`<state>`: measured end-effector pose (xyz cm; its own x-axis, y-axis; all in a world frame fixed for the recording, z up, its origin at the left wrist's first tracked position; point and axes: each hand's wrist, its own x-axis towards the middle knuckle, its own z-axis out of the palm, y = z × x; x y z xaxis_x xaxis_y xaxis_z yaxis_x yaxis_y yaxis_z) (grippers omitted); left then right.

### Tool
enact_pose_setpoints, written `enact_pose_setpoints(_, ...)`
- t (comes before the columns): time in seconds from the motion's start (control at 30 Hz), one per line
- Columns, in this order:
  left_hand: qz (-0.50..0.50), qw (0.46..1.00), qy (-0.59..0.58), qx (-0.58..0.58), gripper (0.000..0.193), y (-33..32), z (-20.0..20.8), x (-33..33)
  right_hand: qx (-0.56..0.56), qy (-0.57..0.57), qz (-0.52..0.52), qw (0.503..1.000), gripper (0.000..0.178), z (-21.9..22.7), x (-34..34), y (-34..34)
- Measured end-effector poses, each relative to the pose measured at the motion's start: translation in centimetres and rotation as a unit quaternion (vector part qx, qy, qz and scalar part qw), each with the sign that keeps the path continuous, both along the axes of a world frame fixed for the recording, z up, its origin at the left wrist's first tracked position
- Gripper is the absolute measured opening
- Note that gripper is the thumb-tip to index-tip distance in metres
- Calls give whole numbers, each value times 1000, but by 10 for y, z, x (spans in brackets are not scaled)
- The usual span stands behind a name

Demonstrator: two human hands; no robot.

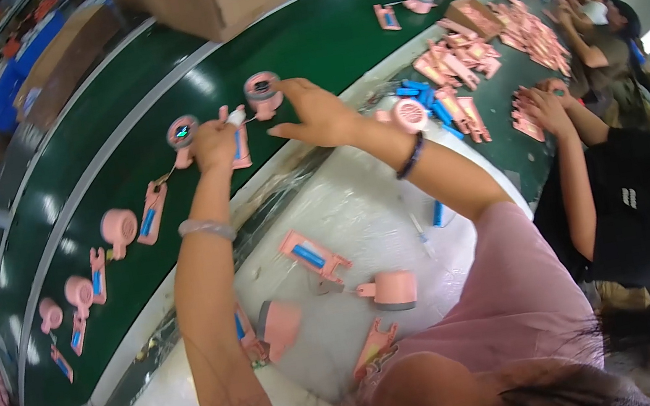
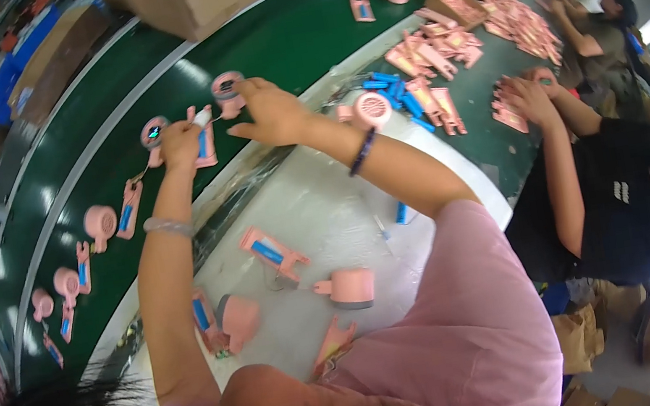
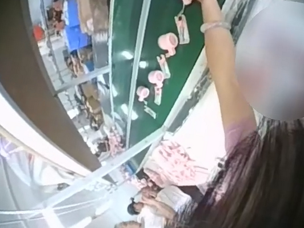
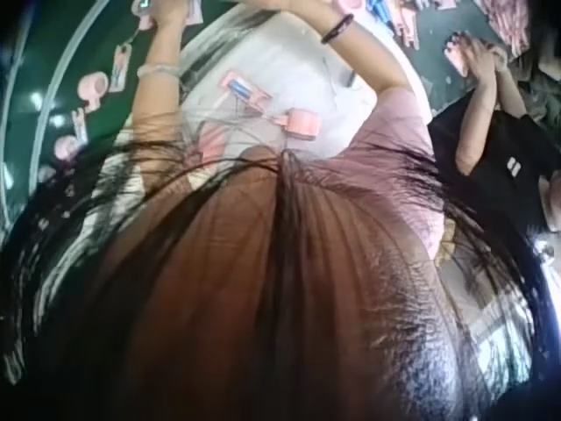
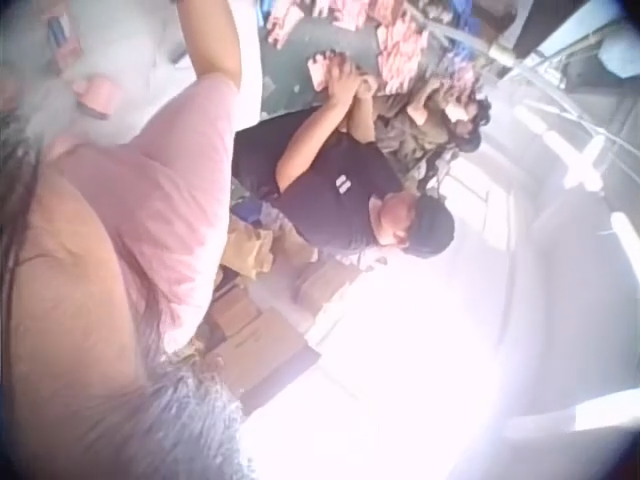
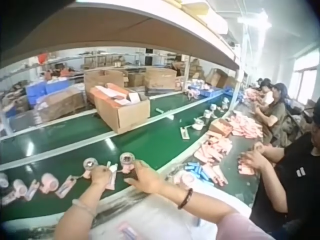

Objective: The person assembles small portable fans by hand, inserting internal wiring and batteries into plastic casings.

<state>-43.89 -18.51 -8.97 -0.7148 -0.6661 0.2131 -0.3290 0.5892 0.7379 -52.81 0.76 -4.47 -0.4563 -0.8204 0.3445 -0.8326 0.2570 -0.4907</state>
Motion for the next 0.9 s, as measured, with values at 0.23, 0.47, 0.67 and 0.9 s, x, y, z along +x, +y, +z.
enact_pose_setpoints(0.23, 6, 952, 118, -281, 34, -1, 32, 73, -27, -38, 180, 983, 65, -8, 89, 35)
enact_pose_setpoints(0.47, 69, 909, -270, -310, 45, -132, -35, 136, -36, -139, 227, 963, 55, 2, 126, 42)
enact_pose_setpoints(0.67, -26, 962, -266, 49, 27, -173, -33, 145, -44, -130, 276, 951, 50, 3, 130, 27)
enact_pose_setpoints(0.9, -34, 951, 57, 301, 27, -83, 3, 152, -165, -48, 190, 967, 48, -3, 125, -29)
